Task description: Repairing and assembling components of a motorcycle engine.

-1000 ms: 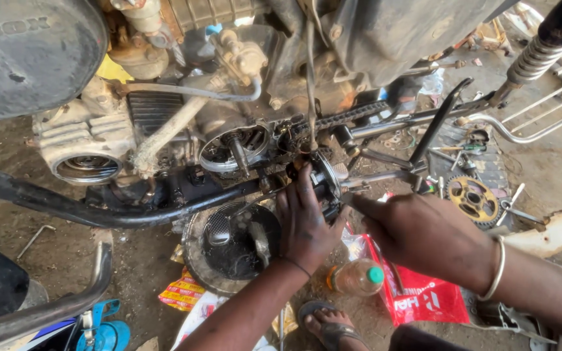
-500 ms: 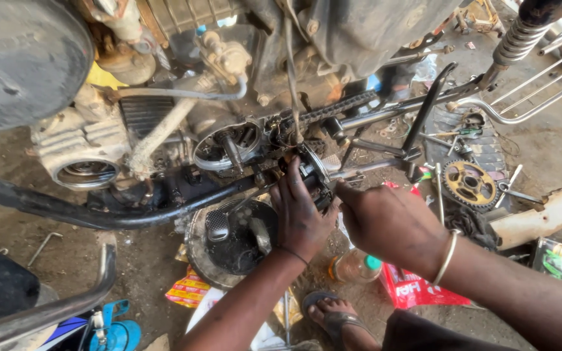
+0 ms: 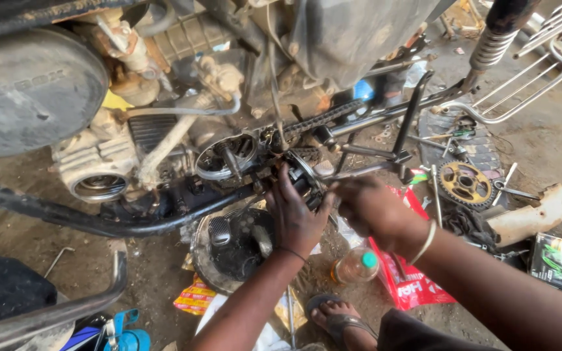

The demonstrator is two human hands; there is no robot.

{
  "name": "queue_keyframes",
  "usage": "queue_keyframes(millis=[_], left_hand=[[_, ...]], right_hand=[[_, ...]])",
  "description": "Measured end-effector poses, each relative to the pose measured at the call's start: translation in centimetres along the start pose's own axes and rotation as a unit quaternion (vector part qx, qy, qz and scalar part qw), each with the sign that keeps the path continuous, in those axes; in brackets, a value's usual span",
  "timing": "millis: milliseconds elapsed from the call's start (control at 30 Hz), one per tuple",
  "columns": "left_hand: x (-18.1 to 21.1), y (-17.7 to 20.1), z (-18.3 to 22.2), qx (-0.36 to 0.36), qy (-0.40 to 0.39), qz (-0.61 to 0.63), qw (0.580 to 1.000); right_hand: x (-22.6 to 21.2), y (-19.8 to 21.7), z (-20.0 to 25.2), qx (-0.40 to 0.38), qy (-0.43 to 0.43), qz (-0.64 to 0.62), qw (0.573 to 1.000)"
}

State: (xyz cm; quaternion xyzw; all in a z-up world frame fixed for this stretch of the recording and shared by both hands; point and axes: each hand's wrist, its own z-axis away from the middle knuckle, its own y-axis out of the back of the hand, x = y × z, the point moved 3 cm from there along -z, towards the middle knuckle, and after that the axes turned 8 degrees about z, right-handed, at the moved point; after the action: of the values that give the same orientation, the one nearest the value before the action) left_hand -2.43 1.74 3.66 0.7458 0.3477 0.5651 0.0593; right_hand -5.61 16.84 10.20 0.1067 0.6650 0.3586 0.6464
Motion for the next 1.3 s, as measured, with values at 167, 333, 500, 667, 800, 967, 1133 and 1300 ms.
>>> queue_keyframes(millis=[167,333,500,667,800,967,1133,1300], left_hand=[[-0.7,0.4,0.2,0.084,-0.085,-0.024,0.993],[-0.3,0.7,0.0,0.081,-0.099,-0.006,0.992],[-0.1,0.7,-0.2,0.057,-0.06,-0.01,0.997],[-0.4,0.3,-0.4,0.039,-0.066,-0.008,0.997],[-0.6,0.2,-0.5,0.032,-0.054,-0.007,0.998],[0.0,0.2,-0.6,0.014,-0.014,-0.022,1.0],[-0.3,-0.6,-0.5,0.037,-0.061,-0.028,0.997],[-5.1,-2.4,-0.7,0.01,-0.044,0.037,0.998]], right_hand=[[6.8,1.5,-1.8,-0.137,-0.109,-0.472,0.864],[0.4,2.7,1.7,-0.048,0.076,0.047,0.995],[-1.9,1.6,3.0,-0.075,0.18,0.162,0.967],[-3.0,0.4,3.0,0.03,0.285,0.322,0.902],[-3.8,0.4,2.9,0.023,0.251,0.391,0.885],[-8.0,0.9,3.5,-0.109,0.078,0.531,0.837],[-6.0,1.0,2.2,-0.044,0.123,0.52,0.844],[-1.2,-1.1,0.6,-0.112,0.078,0.493,0.859]])
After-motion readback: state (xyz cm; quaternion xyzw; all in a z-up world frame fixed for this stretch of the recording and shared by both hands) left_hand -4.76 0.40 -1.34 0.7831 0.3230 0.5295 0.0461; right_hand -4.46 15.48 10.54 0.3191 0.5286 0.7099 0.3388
